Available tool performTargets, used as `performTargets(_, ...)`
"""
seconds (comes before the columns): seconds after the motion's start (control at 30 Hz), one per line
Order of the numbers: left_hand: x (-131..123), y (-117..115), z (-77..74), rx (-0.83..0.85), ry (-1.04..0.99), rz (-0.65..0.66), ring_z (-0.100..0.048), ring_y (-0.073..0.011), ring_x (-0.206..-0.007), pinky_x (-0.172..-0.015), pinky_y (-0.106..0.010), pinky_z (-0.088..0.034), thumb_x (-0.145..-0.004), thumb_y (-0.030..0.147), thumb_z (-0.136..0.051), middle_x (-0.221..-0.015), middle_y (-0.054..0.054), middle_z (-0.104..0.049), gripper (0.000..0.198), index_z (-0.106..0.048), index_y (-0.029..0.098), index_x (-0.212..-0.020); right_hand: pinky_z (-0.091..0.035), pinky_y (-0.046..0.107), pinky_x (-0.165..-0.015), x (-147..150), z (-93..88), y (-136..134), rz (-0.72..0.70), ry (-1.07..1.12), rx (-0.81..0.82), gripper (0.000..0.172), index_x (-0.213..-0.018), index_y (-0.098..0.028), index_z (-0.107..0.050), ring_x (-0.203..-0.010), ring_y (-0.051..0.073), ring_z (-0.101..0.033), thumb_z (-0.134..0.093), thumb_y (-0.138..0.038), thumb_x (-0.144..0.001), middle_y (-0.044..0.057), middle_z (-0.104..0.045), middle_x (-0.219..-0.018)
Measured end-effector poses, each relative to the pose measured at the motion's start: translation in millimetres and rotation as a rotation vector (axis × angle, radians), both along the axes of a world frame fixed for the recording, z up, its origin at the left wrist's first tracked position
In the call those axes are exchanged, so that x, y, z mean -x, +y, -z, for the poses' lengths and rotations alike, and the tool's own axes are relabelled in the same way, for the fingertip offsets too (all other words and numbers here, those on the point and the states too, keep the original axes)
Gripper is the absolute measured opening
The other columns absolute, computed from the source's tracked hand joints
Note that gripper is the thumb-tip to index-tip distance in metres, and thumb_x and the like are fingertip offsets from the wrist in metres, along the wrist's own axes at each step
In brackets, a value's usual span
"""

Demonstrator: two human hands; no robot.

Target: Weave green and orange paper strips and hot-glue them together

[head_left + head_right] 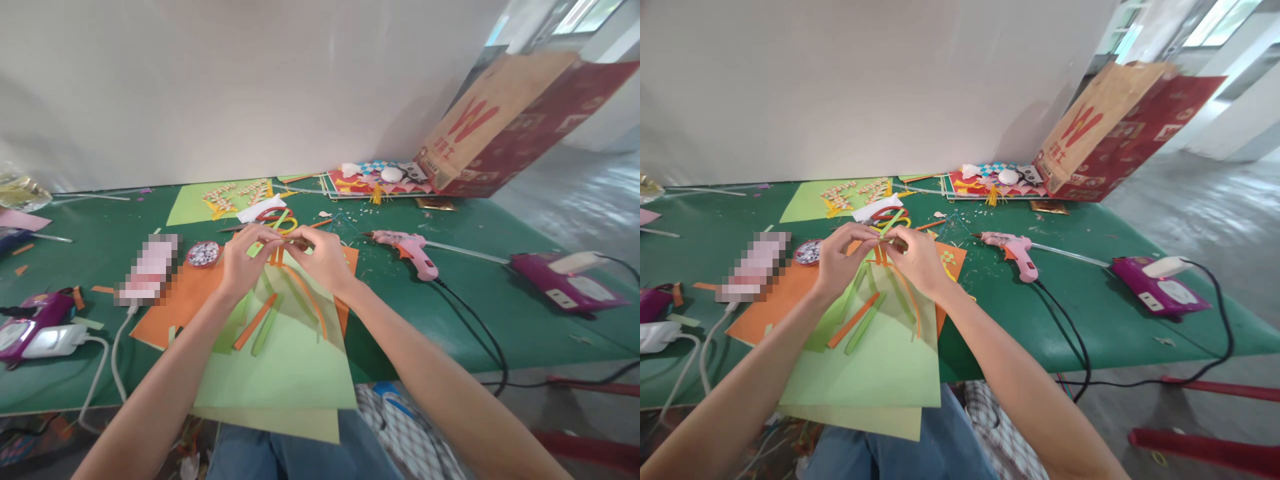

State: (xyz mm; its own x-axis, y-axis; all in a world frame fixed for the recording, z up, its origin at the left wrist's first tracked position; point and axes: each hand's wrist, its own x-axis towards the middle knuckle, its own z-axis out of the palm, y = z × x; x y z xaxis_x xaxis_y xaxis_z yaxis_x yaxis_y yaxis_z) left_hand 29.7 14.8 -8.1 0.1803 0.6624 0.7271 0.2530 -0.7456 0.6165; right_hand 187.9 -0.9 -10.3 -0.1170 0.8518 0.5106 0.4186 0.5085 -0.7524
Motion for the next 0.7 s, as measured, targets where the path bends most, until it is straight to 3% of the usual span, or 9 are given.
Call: performTargets(0.7,-1.2,-4.0,-3.4,0.039,-0.012,-0.042,-0.066,-0.0184,-0.077,-0.077,-0.034,-0.051,-0.076,0.037,-0.073,-0.075,-0.002,-0.072,0.015,-0.07,0.024,-0.068,-0.043,0.027,-0.066,0.2,-3.9,-1.8,-0.024,-0.027,0.007,0.009,-0.076,-0.021,-0.065,-0.065,0.015,-0.059,-0.056,-0.019,-0.079,0.002,-0.069,-0.073)
